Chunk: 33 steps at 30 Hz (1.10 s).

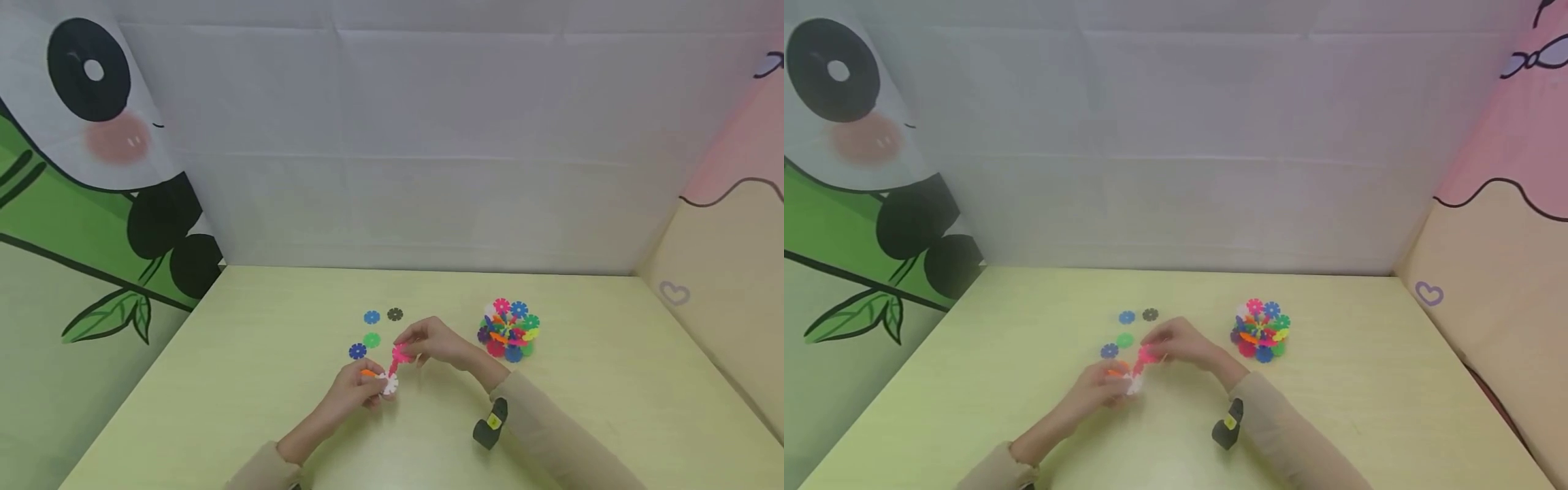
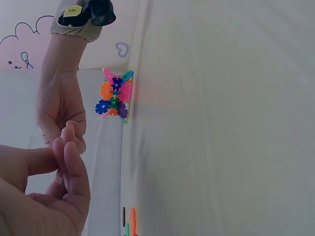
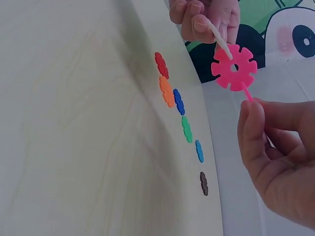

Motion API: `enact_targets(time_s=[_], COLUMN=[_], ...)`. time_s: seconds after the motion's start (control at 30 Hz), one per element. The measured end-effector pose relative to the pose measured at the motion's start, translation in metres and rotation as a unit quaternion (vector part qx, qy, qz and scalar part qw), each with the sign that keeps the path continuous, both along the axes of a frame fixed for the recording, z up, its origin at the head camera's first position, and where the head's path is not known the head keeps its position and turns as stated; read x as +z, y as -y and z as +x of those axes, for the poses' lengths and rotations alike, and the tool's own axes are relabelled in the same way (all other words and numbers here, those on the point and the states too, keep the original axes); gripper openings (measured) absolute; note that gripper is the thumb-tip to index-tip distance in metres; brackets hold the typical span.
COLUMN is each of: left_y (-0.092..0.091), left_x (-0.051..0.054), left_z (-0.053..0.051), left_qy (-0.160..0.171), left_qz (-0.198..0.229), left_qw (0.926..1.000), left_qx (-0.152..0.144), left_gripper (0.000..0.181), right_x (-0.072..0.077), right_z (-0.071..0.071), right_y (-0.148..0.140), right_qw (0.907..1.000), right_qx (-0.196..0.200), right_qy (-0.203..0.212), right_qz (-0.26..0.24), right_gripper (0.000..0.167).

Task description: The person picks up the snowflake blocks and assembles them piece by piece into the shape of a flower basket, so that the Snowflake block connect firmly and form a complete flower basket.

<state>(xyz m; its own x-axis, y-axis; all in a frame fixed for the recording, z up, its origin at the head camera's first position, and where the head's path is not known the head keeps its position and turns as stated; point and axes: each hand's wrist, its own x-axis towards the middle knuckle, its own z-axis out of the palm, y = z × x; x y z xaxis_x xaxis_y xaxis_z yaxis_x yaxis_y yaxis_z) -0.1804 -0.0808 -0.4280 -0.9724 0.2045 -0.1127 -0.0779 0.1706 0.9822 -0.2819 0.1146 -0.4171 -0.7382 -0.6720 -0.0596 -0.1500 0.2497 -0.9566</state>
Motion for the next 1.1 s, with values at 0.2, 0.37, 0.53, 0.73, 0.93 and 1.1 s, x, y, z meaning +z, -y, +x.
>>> enact_targets(time_s=[0.2,0.37,0.53,0.73,0.93,1.1], left_y=[-0.006,-0.011,-0.015,-0.019,-0.019,-0.017], left_x=[0.005,0.003,0.002,0.006,0.006,0.006], left_z=[0.003,0.003,0.005,0.006,0.006,0.008], left_qy=[-0.020,-0.034,-0.031,-0.021,-0.014,-0.025], left_qz=[0.000,0.005,0.008,0.005,-0.002,-0.008], left_qw=[0.9994,0.9987,0.9984,0.9981,0.9982,0.9985], left_qx=[0.030,0.039,0.047,0.058,0.059,0.049], left_gripper=[0.014,0.014,0.014,0.013,0.014,0.014], right_x=[0.005,0.006,0.006,0.008,0.010,0.008], right_z=[0.004,0.006,0.006,0.006,0.006,0.004], right_y=[0.001,0.002,0.001,0.001,0.001,0.001], right_qw=[0.9999,0.9996,0.9997,0.9996,0.9997,0.9995], right_qx=[-0.016,-0.026,-0.023,-0.018,-0.011,0.020], right_qy=[0.001,-0.005,-0.002,-0.007,-0.009,-0.020], right_qz=[0.000,0.007,0.013,0.019,0.020,0.017], right_gripper=[0.021,0.020,0.019,0.019,0.020,0.021])
